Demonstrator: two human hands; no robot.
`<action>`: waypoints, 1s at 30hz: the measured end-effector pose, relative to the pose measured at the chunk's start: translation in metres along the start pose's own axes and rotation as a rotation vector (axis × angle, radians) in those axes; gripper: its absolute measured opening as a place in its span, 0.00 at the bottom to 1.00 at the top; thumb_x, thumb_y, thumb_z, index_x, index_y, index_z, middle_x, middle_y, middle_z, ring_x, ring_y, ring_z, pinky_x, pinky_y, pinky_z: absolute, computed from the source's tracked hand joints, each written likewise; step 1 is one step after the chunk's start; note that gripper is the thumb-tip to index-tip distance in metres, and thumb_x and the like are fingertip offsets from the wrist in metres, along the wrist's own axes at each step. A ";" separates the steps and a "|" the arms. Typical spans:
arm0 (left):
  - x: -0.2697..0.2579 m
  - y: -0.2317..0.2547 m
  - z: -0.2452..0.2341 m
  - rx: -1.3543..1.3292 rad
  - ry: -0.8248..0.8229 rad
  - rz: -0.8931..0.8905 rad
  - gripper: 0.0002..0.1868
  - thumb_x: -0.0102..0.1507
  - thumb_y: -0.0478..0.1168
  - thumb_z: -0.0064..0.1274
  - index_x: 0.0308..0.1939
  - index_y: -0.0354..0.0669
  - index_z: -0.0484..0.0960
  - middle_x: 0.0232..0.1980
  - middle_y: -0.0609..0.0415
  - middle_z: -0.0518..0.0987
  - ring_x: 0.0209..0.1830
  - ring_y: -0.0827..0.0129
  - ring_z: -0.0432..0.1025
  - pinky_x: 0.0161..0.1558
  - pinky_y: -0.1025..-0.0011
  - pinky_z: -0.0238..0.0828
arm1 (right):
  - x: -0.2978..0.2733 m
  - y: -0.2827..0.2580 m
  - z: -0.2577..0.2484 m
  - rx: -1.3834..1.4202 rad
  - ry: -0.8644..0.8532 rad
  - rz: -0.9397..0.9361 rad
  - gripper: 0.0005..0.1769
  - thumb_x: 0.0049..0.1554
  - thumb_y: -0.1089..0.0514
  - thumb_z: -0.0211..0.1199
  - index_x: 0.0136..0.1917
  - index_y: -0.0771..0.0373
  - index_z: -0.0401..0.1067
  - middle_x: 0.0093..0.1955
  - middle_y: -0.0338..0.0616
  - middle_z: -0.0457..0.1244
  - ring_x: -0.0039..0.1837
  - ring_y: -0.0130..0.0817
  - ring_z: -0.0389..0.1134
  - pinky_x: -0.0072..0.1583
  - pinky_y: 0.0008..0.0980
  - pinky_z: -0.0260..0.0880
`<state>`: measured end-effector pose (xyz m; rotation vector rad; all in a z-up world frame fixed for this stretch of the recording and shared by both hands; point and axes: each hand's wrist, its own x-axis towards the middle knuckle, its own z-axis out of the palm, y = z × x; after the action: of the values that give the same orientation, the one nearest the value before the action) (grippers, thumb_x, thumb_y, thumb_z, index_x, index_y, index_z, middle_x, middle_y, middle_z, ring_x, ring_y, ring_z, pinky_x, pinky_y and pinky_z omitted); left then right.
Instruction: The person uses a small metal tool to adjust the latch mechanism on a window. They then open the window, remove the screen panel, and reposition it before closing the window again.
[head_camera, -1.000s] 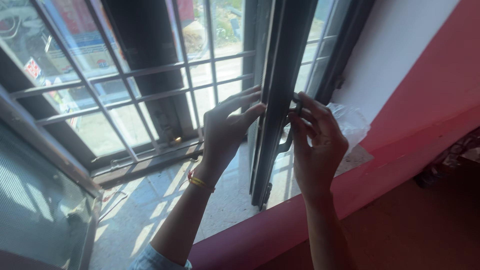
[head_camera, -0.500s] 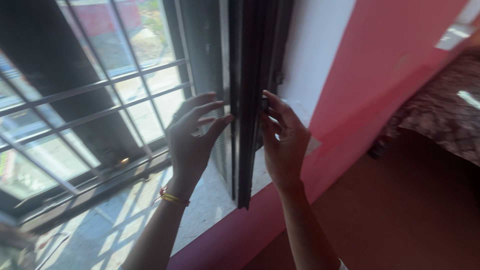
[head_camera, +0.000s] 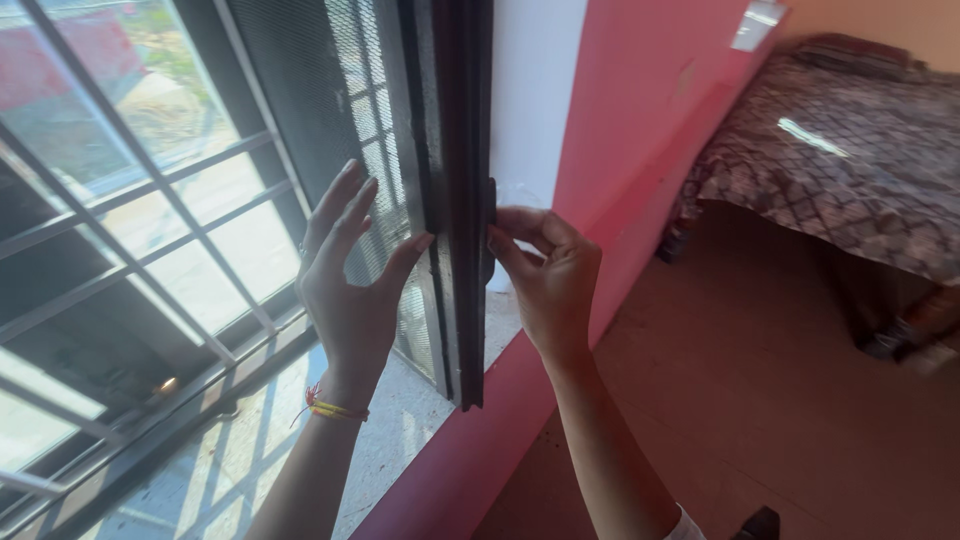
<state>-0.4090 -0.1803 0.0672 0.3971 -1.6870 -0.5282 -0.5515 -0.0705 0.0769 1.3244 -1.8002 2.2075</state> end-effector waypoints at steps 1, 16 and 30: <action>-0.002 -0.002 0.001 -0.011 0.000 0.011 0.33 0.58 0.42 0.73 0.66 0.45 0.79 0.75 0.49 0.72 0.77 0.56 0.67 0.76 0.59 0.70 | -0.003 -0.001 -0.002 -0.012 -0.001 0.003 0.09 0.58 0.67 0.71 0.53 0.70 0.79 0.49 0.49 0.74 0.51 0.30 0.77 0.53 0.26 0.79; -0.015 -0.013 0.009 -0.114 -0.042 0.022 0.36 0.60 0.37 0.71 0.71 0.46 0.75 0.81 0.50 0.63 0.84 0.53 0.57 0.82 0.56 0.59 | -0.048 -0.031 0.007 -0.242 0.040 -0.165 0.16 0.62 0.54 0.67 0.59 0.67 0.77 0.61 0.48 0.65 0.63 0.34 0.71 0.61 0.34 0.76; -0.011 -0.020 0.033 -0.111 -0.023 0.081 0.36 0.60 0.42 0.72 0.71 0.46 0.75 0.80 0.48 0.64 0.83 0.53 0.57 0.82 0.53 0.57 | -0.035 -0.022 0.011 -0.258 0.081 -0.087 0.20 0.59 0.60 0.70 0.63 0.69 0.74 0.56 0.45 0.69 0.59 0.32 0.75 0.63 0.32 0.78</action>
<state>-0.4398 -0.1869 0.0429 0.2422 -1.6798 -0.5661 -0.5123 -0.0547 0.0741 1.2175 -1.8816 1.8800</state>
